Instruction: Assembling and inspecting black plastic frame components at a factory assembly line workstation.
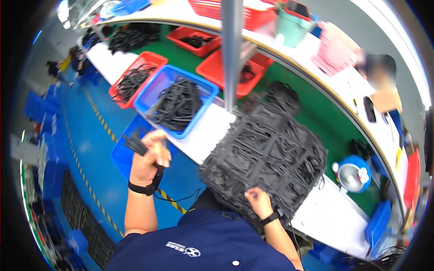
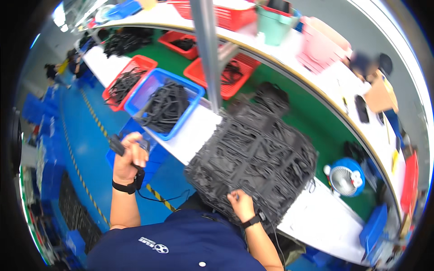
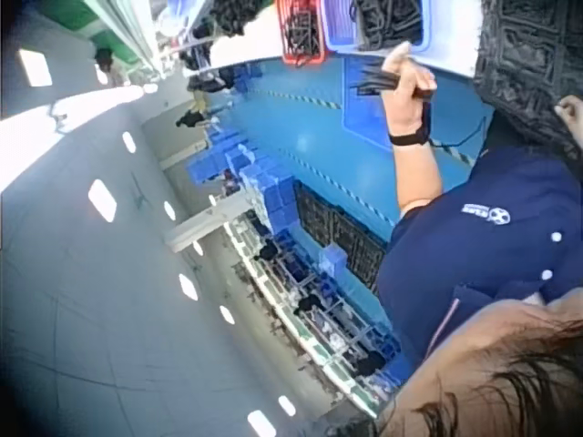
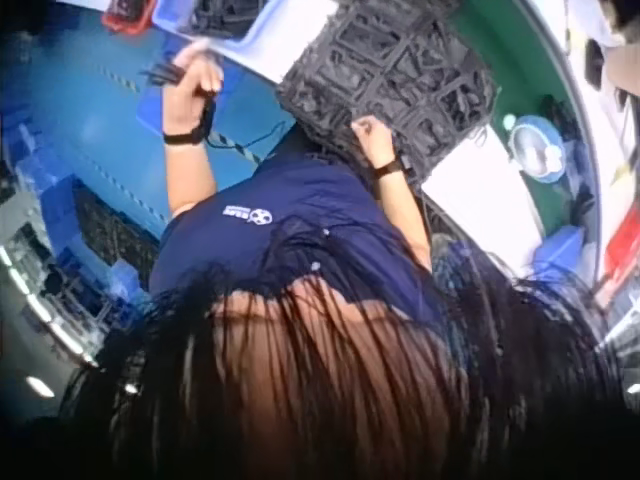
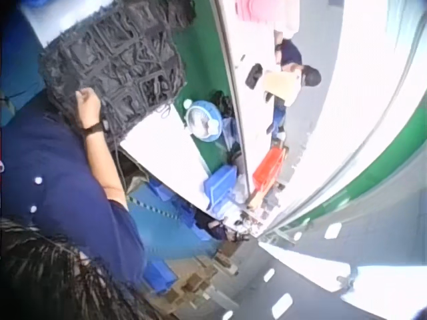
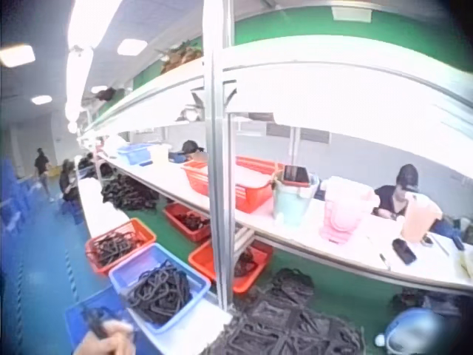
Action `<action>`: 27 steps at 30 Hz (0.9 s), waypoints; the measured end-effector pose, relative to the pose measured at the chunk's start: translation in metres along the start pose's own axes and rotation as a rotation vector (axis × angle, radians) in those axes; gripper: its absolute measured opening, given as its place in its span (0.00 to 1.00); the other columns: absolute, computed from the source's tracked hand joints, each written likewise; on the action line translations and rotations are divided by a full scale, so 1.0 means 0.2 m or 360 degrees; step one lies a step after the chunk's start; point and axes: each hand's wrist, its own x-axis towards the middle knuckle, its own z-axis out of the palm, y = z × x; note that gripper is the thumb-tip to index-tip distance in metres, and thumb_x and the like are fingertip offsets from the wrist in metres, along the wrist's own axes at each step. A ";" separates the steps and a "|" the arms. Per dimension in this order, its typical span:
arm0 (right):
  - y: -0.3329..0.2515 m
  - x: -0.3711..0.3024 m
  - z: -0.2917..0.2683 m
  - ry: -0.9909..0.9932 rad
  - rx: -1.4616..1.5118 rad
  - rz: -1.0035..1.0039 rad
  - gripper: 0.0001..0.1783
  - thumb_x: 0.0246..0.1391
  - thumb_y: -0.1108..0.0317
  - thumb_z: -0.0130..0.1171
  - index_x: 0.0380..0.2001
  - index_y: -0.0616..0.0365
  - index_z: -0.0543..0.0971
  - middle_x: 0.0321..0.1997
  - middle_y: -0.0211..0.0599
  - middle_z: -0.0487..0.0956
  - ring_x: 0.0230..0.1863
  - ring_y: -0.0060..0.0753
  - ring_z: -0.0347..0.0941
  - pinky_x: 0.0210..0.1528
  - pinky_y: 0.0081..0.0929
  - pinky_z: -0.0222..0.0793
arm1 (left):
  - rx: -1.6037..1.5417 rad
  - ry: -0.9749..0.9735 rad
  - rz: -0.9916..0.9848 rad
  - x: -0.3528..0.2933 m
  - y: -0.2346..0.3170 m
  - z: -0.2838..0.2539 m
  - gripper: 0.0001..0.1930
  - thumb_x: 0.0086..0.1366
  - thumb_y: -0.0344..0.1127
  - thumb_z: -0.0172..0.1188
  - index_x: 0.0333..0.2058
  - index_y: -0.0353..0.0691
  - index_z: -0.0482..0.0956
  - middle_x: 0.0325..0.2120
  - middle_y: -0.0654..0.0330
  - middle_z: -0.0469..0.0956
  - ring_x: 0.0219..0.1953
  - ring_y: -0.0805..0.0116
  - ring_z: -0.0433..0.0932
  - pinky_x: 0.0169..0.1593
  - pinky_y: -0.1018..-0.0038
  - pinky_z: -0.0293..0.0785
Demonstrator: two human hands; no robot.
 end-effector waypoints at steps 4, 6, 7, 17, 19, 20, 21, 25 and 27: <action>0.12 0.23 -0.09 0.0709 0.0202 -0.0031 0.15 0.49 0.63 0.66 0.35 0.64 0.78 0.24 0.39 0.79 0.27 0.33 0.75 0.34 0.28 0.71 | 0.0305 -0.0148 -0.1024 0.11 -0.48 0.32 0.18 0.61 0.32 0.60 0.47 0.29 0.76 0.28 0.59 0.81 0.25 0.73 0.79 0.34 0.79 0.72; 0.18 0.35 -0.05 0.0688 0.0303 0.0028 0.17 0.48 0.63 0.67 0.35 0.65 0.78 0.25 0.40 0.78 0.27 0.33 0.75 0.33 0.29 0.70 | 0.0322 -0.0347 -0.1186 0.10 -0.83 0.43 0.19 0.60 0.33 0.60 0.49 0.27 0.75 0.28 0.60 0.80 0.25 0.73 0.78 0.33 0.80 0.72; 0.23 0.38 -0.03 0.0598 0.0383 0.0134 0.18 0.48 0.64 0.67 0.37 0.67 0.77 0.25 0.36 0.78 0.27 0.28 0.73 0.32 0.26 0.69 | 0.0309 -0.0354 -0.1246 0.09 -0.98 0.49 0.18 0.61 0.32 0.60 0.48 0.27 0.75 0.32 0.57 0.80 0.26 0.73 0.77 0.33 0.79 0.73; -0.01 0.25 -0.06 0.0515 0.0626 0.0222 0.11 0.56 0.69 0.61 0.35 0.69 0.77 0.25 0.36 0.78 0.24 0.22 0.77 0.27 0.20 0.70 | 0.0425 -0.0374 -0.1323 0.07 -1.26 0.62 0.10 0.61 0.32 0.63 0.36 0.30 0.78 0.26 0.61 0.77 0.25 0.75 0.73 0.31 0.78 0.71; -0.02 0.25 -0.05 0.0587 0.0610 0.0192 0.11 0.55 0.68 0.61 0.35 0.68 0.78 0.24 0.37 0.79 0.23 0.24 0.77 0.26 0.22 0.71 | 0.0457 -0.0383 -0.1277 0.08 -1.25 0.65 0.09 0.61 0.32 0.63 0.34 0.32 0.76 0.25 0.63 0.76 0.26 0.77 0.73 0.32 0.79 0.70; -0.02 0.24 -0.05 0.0619 0.0578 0.0174 0.10 0.56 0.68 0.60 0.34 0.67 0.78 0.23 0.35 0.78 0.23 0.22 0.76 0.26 0.21 0.70 | 0.0462 -0.0418 -0.1276 0.09 -1.24 0.66 0.09 0.61 0.32 0.63 0.34 0.32 0.76 0.25 0.63 0.76 0.26 0.77 0.73 0.32 0.79 0.70; -0.01 0.24 -0.04 0.0685 0.0412 0.0106 0.10 0.55 0.68 0.61 0.33 0.66 0.78 0.23 0.39 0.78 0.22 0.27 0.77 0.26 0.24 0.70 | 0.0495 -0.0419 -0.1250 0.08 -1.22 0.67 0.09 0.61 0.32 0.63 0.35 0.33 0.76 0.25 0.63 0.76 0.26 0.77 0.73 0.32 0.79 0.70; -0.07 0.21 -0.03 0.0794 0.0093 -0.0062 0.08 0.54 0.68 0.60 0.31 0.63 0.77 0.25 0.49 0.78 0.25 0.44 0.77 0.29 0.33 0.71 | 0.0477 -0.0444 -0.1269 0.08 -1.24 0.66 0.10 0.61 0.33 0.63 0.36 0.34 0.74 0.25 0.64 0.75 0.26 0.77 0.72 0.33 0.79 0.70; -0.10 0.20 -0.04 0.0684 0.0080 0.0031 0.09 0.54 0.66 0.56 0.29 0.63 0.75 0.29 0.52 0.78 0.33 0.57 0.75 0.35 0.44 0.70 | 0.0368 -0.0448 -0.1407 0.09 -1.27 0.64 0.10 0.61 0.33 0.64 0.34 0.32 0.75 0.25 0.63 0.76 0.26 0.77 0.73 0.31 0.78 0.70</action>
